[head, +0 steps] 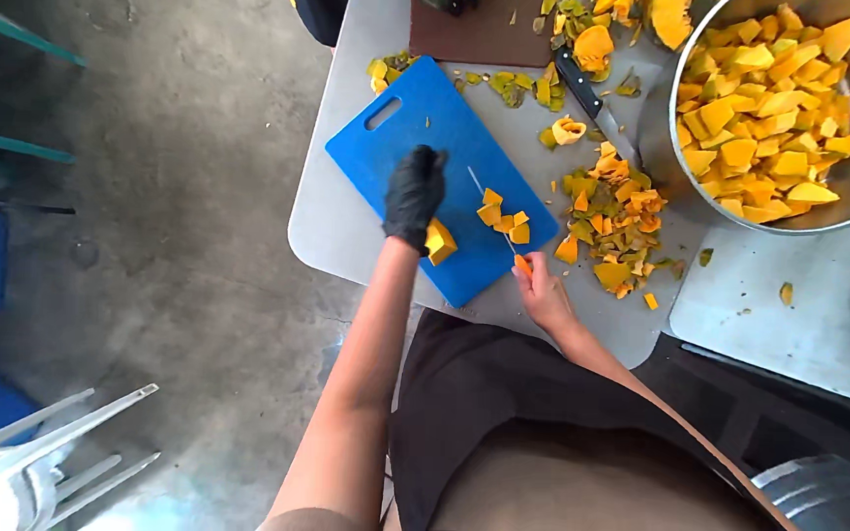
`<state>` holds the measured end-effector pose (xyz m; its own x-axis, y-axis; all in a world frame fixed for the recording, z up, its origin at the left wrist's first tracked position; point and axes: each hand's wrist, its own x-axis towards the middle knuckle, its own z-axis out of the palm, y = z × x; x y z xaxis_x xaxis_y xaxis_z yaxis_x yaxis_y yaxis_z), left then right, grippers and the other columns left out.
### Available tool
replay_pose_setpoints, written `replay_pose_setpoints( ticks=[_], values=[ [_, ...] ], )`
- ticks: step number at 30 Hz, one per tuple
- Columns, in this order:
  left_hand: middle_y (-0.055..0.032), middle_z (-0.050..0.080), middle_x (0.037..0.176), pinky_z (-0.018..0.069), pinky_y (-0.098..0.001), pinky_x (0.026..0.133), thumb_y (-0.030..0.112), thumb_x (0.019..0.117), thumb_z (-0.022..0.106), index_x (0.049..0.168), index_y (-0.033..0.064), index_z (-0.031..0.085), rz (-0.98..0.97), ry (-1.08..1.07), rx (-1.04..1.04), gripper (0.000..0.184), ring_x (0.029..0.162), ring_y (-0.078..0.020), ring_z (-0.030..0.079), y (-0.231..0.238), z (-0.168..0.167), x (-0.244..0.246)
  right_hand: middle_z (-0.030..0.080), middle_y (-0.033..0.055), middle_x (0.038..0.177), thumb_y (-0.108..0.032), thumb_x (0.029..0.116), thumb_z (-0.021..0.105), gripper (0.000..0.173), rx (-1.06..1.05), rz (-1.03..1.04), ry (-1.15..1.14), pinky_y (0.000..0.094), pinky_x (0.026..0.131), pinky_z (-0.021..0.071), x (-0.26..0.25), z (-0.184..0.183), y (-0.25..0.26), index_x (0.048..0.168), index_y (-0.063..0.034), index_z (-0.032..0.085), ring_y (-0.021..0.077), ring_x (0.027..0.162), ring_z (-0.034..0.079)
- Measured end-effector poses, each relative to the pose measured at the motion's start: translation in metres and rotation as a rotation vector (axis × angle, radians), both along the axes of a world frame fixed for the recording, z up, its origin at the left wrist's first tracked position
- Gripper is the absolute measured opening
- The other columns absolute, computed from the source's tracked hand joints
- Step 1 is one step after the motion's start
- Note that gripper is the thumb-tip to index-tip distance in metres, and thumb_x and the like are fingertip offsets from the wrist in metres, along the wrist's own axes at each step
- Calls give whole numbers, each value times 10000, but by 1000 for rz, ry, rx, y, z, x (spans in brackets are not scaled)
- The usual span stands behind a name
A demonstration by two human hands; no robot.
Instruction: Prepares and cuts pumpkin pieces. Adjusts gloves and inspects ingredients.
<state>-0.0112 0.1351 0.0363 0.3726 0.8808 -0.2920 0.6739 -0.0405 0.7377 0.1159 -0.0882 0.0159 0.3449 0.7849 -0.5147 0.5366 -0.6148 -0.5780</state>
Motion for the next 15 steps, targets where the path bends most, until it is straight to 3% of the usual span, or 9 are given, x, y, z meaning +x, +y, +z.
replay_pose_setpoints(
  ticks=[4,7,10,15],
  values=[
    [-193,651,1197,551,-476,876,352,1103,418,1314,8,580,361,-41,-87,435,1018,-274,668,-12,-21,-72,655,195,834,-241,1120,403,397,87,49,93,480,751,558,-13,8,0,1302,96,509,318,757,676],
    [-225,646,1207,476,-481,992,363,1103,401,1267,-21,614,426,16,47,469,1134,-305,622,-25,-31,-89,659,199,840,-237,1118,407,389,66,142,129,456,772,560,-31,16,9,1246,112,521,309,782,685],
    [-257,610,1324,384,-481,1128,303,1100,408,1299,-40,613,313,63,214,447,1299,-361,546,-18,-28,-88,661,218,864,-241,1119,413,382,7,193,122,460,809,549,-50,18,14,1227,109,522,332,838,690],
    [-246,594,1333,427,-550,1065,317,1077,470,1303,1,628,3,59,303,419,1290,-410,535,26,-30,-63,664,223,899,-252,1123,407,390,-64,145,108,457,834,542,-71,17,27,1228,106,519,332,880,688]
  ],
)
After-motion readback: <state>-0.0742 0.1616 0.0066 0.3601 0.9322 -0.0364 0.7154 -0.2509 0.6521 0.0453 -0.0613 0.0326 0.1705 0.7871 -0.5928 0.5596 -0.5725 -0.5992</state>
